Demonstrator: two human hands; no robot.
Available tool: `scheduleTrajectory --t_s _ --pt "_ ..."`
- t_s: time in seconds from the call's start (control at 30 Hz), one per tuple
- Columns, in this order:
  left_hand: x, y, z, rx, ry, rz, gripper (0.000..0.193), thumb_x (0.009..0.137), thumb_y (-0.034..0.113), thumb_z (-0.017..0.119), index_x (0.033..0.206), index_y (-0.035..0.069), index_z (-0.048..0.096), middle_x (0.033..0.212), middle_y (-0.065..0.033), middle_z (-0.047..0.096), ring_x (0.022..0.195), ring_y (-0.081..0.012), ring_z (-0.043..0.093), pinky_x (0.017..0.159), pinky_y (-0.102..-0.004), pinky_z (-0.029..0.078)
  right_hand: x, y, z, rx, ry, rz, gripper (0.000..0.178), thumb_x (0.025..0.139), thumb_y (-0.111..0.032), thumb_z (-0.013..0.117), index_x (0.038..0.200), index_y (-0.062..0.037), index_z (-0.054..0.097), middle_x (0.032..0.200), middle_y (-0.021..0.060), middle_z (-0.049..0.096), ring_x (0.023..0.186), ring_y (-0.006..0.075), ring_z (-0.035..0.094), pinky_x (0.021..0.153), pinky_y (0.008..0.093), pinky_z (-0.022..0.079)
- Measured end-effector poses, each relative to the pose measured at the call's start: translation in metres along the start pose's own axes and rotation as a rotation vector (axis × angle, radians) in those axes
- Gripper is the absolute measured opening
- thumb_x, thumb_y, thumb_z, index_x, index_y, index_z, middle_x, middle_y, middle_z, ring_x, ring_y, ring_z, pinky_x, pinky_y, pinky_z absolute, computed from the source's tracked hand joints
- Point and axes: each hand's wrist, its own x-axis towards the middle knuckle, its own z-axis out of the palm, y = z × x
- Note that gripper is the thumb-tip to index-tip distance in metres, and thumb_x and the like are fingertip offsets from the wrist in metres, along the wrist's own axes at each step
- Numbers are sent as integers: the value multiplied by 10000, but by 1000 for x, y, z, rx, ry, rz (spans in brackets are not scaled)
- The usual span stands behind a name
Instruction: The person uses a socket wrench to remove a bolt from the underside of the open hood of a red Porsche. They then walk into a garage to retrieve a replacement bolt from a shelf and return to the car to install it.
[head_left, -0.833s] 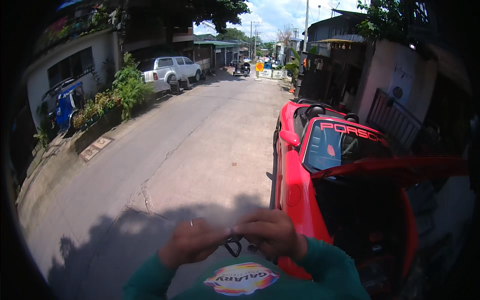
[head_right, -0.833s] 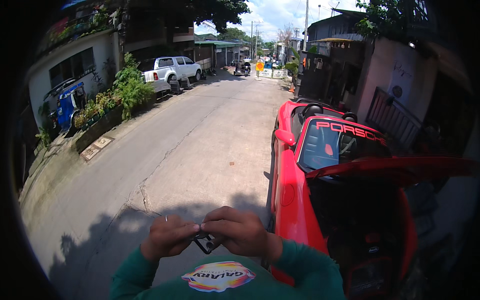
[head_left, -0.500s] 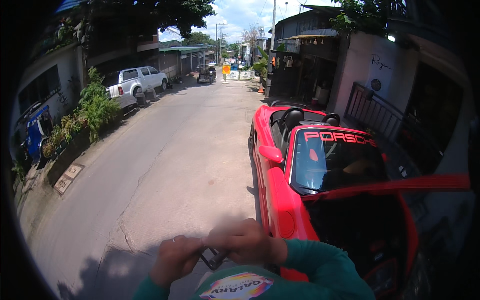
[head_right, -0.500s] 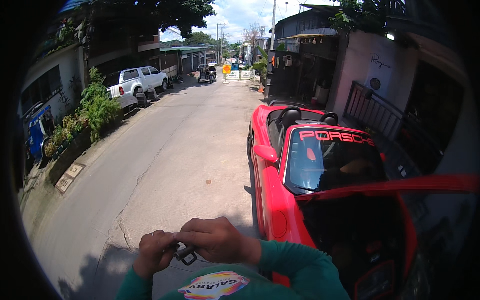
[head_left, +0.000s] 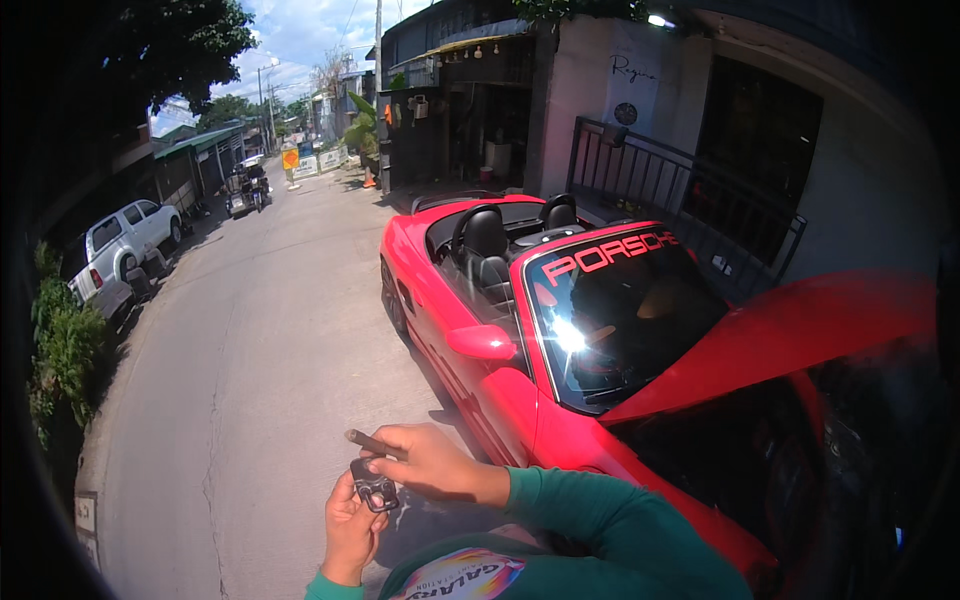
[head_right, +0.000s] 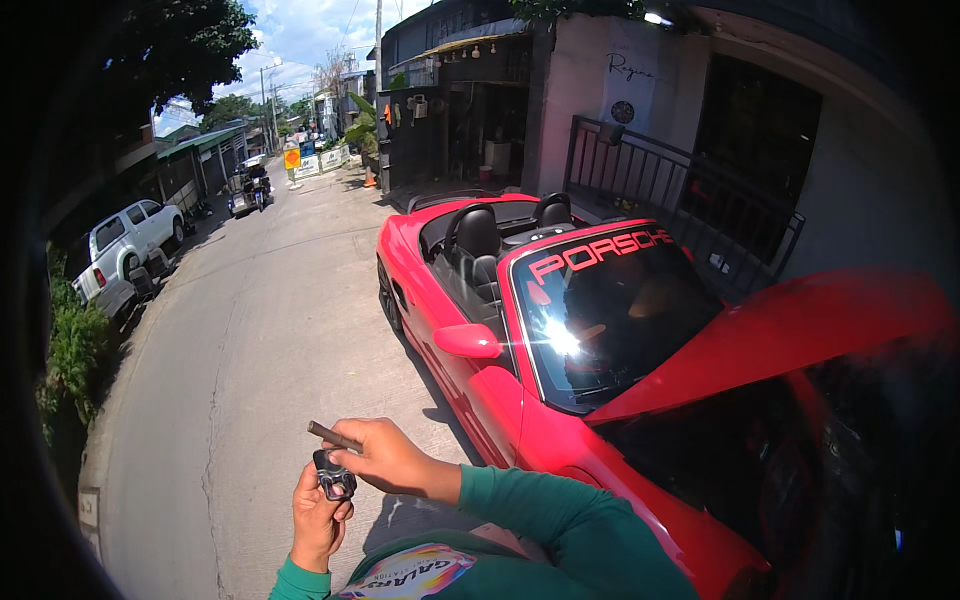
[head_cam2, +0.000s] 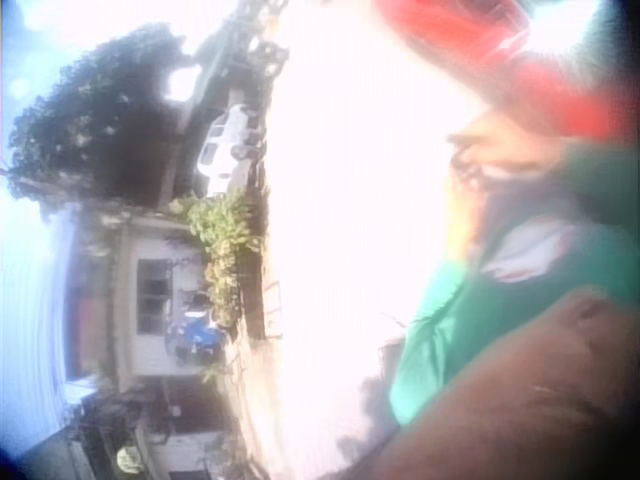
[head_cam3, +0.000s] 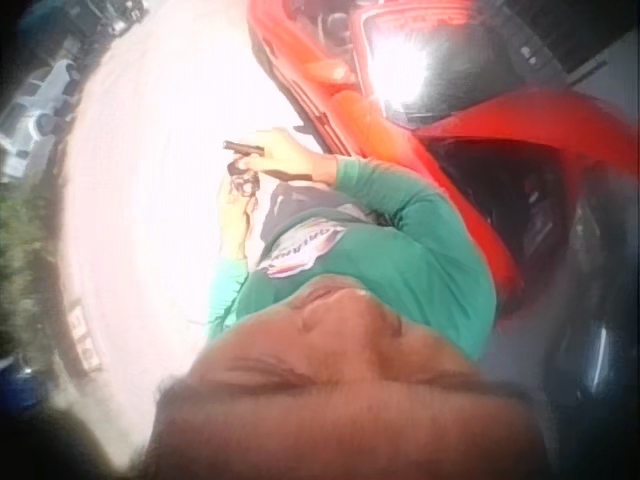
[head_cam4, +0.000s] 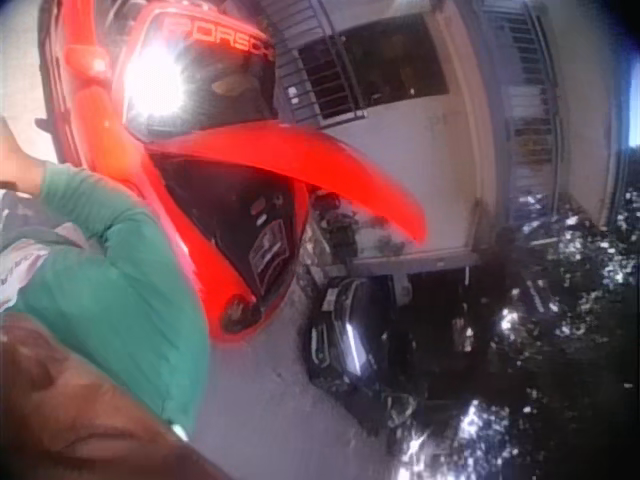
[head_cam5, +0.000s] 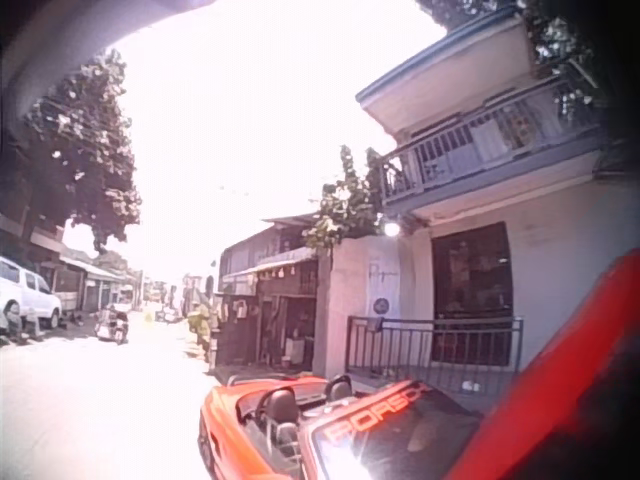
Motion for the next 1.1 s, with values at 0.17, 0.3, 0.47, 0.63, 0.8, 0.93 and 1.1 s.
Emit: scheduleTrajectory --t_s 0.17,0.3,0.47,0.63,0.8,0.93,1.1 --pt "190 -4 -97 -170 65 -147 447 989 52 595 1409 175 508 886 -9 572 564 -33 442 482 -182 371 186 125 -32 53 30 103 233 943 -156 695 1099 17 684 938 112 737 898 132 673 809 314 527" --pt "363 -43 -201 -320 127 -213 465 991 31 563 1426 157 459 902 -28 554 576 -54 434 488 -186 352 336 277 -40 95 132 116 187 902 -153 727 995 5 694 776 135 687 746 160 642 712 337 507" --pt "566 -68 -314 -397 170 -191 373 995 82 597 1336 217 530 916 -29 596 620 -51 461 509 -193 400 527 441 -64 147 122 77 216 912 -189 735 999 5 693 791 122 691 754 166 644 712 349 510" --pt "794 -52 -425 -302 200 -65 362 991 88 604 1320 217 525 904 -24 586 623 -56 469 499 -192 397 759 523 -127 278 -50 171 164 934 -129 707 1018 2 654 919 87 704 902 144 641 807 318 508" --pt "1026 -54 -564 -238 113 -165 327 966 86 649 1266 177 553 1011 -18 598 762 -102 524 561 -227 413 960 660 -167 284 101 130 140 868 -77 737 956 9 671 799 81 675 798 151 634 742 334 512" --pt "1224 -85 -665 -304 80 -177 338 980 85 624 1289 189 537 984 -23 591 720 -89 510 532 -214 409 1120 783 -209 298 164 183 118 864 -72 740 931 5 681 807 82 691 791 150 638 741 333 514" --pt "1469 -63 -733 -382 -74 -385 328 1013 95 576 1314 212 518 942 -57 611 623 -61 479 477 -184 400 1313 930 -261 263 408 230 109 858 -80 729 914 6 693 812 116 723 779 183 683 718 359 523"
